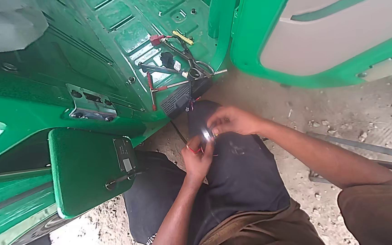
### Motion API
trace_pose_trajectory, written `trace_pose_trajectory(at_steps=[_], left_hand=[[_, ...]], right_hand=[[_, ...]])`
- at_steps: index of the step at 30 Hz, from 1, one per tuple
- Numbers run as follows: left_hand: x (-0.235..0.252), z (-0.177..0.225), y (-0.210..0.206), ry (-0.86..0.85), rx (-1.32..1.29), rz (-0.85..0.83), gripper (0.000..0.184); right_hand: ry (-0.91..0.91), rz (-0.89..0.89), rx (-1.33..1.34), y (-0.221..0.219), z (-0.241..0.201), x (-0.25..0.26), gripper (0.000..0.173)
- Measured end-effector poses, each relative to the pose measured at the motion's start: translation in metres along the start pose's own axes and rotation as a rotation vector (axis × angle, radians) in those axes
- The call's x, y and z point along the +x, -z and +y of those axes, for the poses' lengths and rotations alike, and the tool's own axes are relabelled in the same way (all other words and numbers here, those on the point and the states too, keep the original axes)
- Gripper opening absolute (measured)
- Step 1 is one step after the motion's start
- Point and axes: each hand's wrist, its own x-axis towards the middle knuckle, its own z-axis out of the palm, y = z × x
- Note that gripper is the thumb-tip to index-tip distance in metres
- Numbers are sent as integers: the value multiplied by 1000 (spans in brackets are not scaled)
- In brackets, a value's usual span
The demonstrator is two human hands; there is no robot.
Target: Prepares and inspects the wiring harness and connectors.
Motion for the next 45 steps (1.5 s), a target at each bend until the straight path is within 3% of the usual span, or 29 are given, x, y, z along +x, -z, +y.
trace_pose_trajectory(at_steps=[28, 30, 34, 45], left_hand=[[-1, -7, -1, -9, -84, -51, 14], [-1, -7, 0, 9, -63, -63, 20], [1, -5, -1, 25, -76, -85, 49], [3, -2, -6, 28, -187, -19, 34]], right_hand=[[23, 9, 51, 3, 6, -4, 19], [11, 32, 56, 1, 5, -6, 17], [19, 59, 58, -1, 5, -5, 15], [-47, 156, 256, -10, -9, -7, 13]])
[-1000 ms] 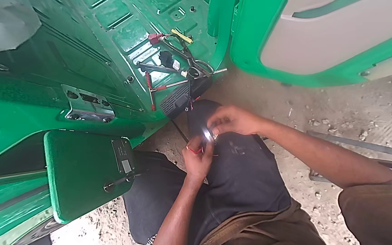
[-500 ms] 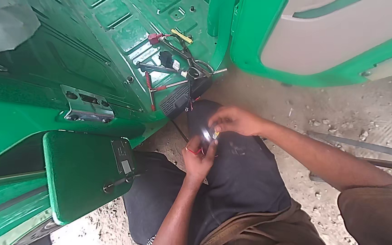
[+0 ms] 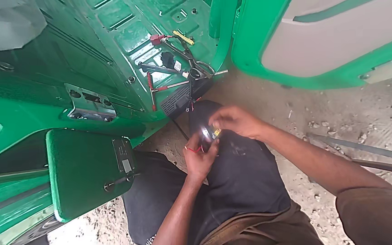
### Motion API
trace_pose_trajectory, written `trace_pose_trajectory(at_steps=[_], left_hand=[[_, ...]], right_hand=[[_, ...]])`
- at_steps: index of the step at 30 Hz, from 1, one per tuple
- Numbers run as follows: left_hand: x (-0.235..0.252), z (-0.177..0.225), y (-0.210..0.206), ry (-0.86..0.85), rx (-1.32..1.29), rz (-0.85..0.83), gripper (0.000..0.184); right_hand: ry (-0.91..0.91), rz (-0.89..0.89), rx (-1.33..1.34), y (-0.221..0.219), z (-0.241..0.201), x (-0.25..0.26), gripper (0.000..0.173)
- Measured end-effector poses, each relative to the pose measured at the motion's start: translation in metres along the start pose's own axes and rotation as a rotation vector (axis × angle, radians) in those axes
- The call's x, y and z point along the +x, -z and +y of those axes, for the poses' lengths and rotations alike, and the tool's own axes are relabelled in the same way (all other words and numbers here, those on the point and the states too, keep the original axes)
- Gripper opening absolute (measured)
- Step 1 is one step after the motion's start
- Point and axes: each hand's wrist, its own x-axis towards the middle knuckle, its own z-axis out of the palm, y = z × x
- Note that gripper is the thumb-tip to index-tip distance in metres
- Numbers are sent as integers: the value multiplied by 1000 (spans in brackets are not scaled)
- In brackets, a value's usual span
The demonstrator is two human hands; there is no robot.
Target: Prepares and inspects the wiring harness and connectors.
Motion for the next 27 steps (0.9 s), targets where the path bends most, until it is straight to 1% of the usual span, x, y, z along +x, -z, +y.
trace_pose_trajectory(at_steps=[1, 4, 6, 8, 11, 13, 15, 17, 19, 23, 25, 27], left_hand=[[0, 1, 0, -3, -18, 9, 34], [1, 4, 2, -40, -55, 50, 35], [2, 6, 5, -76, -65, 94, 38], [3, 7, 9, -99, -65, 134, 40], [3, 7, 14, -137, -13, 168, 41], [3, 7, 16, -200, 90, 179, 41], [3, 12, 16, -300, 226, 191, 35], [1, 16, 17, -400, 340, 193, 27], [1, 18, 18, -450, 392, 198, 23], [3, 14, 25, -448, 433, 210, 24], [2, 11, 29, -365, 364, 217, 26], [6, 7, 34, -238, 211, 233, 26]], right_hand=[[-8, 37, 42, -3, -4, -3, 16], [-82, 229, 249, -16, -10, -7, 25], [-129, 358, 442, -23, -12, -10, 26], [-187, 427, 625, -33, -13, -15, 27], [-271, 421, 830, -56, -13, -22, 36], [-335, 431, 978, -72, -16, -20, 42], [-366, 416, 1106, -86, -17, -16, 45], [-356, 430, 1189, -97, -16, -11, 47], [-366, 424, 1236, -102, -15, -5, 48], [-368, 346, 1289, -104, -6, 1, 47], [-392, 348, 1267, -104, -4, 3, 44], [-424, 388, 1177, -100, -6, 6, 38]])
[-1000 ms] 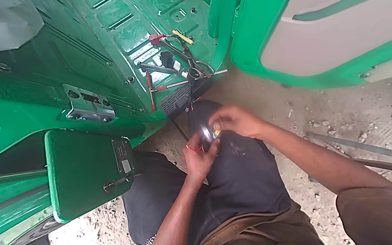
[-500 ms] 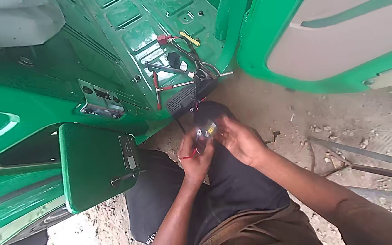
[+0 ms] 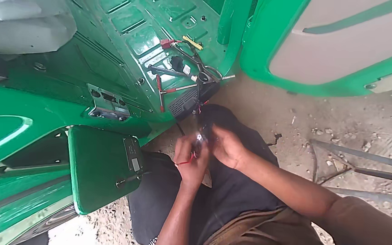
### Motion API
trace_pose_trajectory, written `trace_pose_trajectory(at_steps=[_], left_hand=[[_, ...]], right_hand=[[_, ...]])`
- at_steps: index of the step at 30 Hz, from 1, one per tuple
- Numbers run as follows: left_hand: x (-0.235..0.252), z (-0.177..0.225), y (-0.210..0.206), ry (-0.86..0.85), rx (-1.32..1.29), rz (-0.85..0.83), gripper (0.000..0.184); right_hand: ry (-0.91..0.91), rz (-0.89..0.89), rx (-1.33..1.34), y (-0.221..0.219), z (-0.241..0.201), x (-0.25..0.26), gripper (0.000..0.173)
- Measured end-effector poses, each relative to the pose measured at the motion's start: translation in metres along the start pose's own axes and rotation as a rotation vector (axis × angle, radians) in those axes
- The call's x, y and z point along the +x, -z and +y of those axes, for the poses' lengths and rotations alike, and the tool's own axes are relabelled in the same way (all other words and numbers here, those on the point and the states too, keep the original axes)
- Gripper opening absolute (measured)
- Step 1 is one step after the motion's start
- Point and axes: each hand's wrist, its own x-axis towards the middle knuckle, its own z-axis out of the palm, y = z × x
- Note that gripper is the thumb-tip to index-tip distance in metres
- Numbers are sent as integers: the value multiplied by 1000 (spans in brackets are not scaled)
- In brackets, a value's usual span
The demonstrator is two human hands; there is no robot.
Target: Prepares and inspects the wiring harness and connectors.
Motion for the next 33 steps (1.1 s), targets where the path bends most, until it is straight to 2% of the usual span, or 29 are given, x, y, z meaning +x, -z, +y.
trace_pose_trajectory(at_steps=[2, 5, 9, 11, 13, 16, 17, 21, 23, 25, 27, 31, 33], left_hand=[[5, -4, 6, 121, -143, 31, 27], [12, -8, 18, 199, -262, 93, 28], [15, -12, 25, 250, -263, 121, 27], [15, -12, 24, 261, -256, 118, 27], [15, -10, 24, 272, -253, 115, 27], [15, -11, 27, 266, -262, 101, 29], [14, -12, 28, 264, -270, 100, 29], [14, -13, 36, 280, -318, 126, 29], [13, -13, 38, 287, -342, 137, 30], [13, -14, 38, 288, -346, 131, 30], [13, -13, 40, 292, -331, 125, 29], [12, -11, 41, 295, -316, 113, 29], [11, -12, 40, 297, -310, 100, 29]], right_hand=[[19, 56, -160, 3, -8, 1, 34], [87, 62, -319, 7, -33, -2, 27], [488, -20, -290, -20, -93, -21, 32], [606, -102, -260, -41, -107, -13, 31], [520, -87, -296, -59, -99, 9, 29], [171, -109, -479, -74, -75, 51, 22], [117, -152, -521, -78, -73, 59, 23], [266, -172, -356, -101, -82, 53, 29], [231, -110, -350, -96, -80, 63, 27], [112, -60, -465, -86, -78, 81, 22], [100, -39, -559, -89, -83, 89, 19], [305, -66, -738, -114, -133, 117, 18], [453, -46, -1012, -127, -168, 138, 17]])
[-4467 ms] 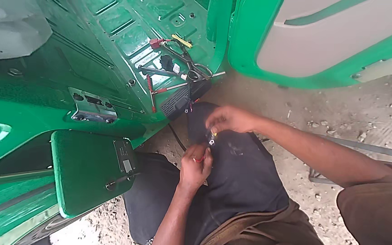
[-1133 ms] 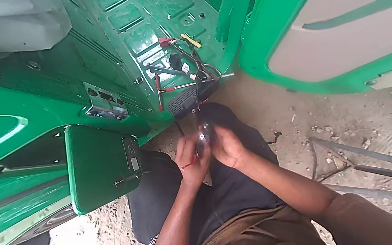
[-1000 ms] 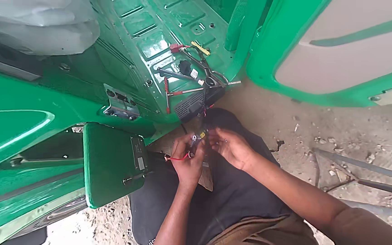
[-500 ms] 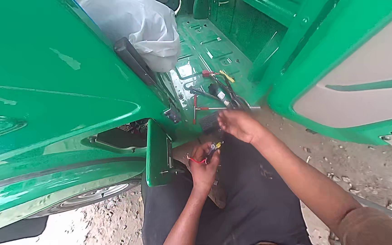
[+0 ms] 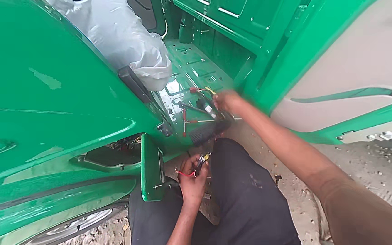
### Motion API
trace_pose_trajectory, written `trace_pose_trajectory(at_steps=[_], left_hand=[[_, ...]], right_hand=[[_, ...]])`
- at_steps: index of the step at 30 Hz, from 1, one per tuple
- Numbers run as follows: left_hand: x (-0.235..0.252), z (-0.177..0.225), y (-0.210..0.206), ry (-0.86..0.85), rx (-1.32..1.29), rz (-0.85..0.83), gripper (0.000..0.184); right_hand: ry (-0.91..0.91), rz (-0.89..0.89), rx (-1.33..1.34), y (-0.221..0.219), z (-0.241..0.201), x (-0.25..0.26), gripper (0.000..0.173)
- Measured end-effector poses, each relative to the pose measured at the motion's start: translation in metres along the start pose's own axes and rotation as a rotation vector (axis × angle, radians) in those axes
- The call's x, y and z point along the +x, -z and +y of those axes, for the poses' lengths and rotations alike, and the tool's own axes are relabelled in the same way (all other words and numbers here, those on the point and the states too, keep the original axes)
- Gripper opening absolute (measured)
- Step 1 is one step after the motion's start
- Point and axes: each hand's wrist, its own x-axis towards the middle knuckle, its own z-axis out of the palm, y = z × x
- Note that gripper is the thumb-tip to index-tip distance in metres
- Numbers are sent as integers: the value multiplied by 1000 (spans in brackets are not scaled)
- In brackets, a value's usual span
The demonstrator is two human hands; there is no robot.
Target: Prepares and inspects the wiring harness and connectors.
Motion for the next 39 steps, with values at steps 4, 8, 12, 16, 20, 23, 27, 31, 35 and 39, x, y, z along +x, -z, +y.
trace_pose_trajectory(at_steps=[4, 8, 12, 16, 20, 23, 27, 31, 35, 39], left_hand=[[2, -3, 0, -7, 39, -22, 30], [-1, -3, -1, -9, 58, -39, 29], [-5, -3, -3, -18, 78, -49, 29], [-6, -2, -3, -25, 33, -59, 30], [-4, 0, -5, -31, 3, -68, 30], [-3, 2, -5, -31, -24, -66, 30], [-1, 4, -2, -9, -104, -55, 29], [0, 6, -2, 0, -165, -55, 28], [3, 5, -4, -10, -131, -106, 25], [3, 7, -4, 20, -121, -138, 24]], right_hand=[[87, 106, -730, 31, -30, 58, 16], [23, 136, -1068, 41, -26, 99, 12], [-46, 189, -1186, 41, -9, 123, 17], [-11, 191, -1399, 41, 12, 137, 24], [147, 159, -1367, 39, 6, 121, 21], [393, -54, -844, 17, -13, 34, 23], [298, -794, -406, -3, 18, -101, 67], [180, -852, -109, -16, 71, -148, 76], [278, -612, 19, -19, 91, -155, 58], [356, -504, -43, -19, 93, -162, 51]])
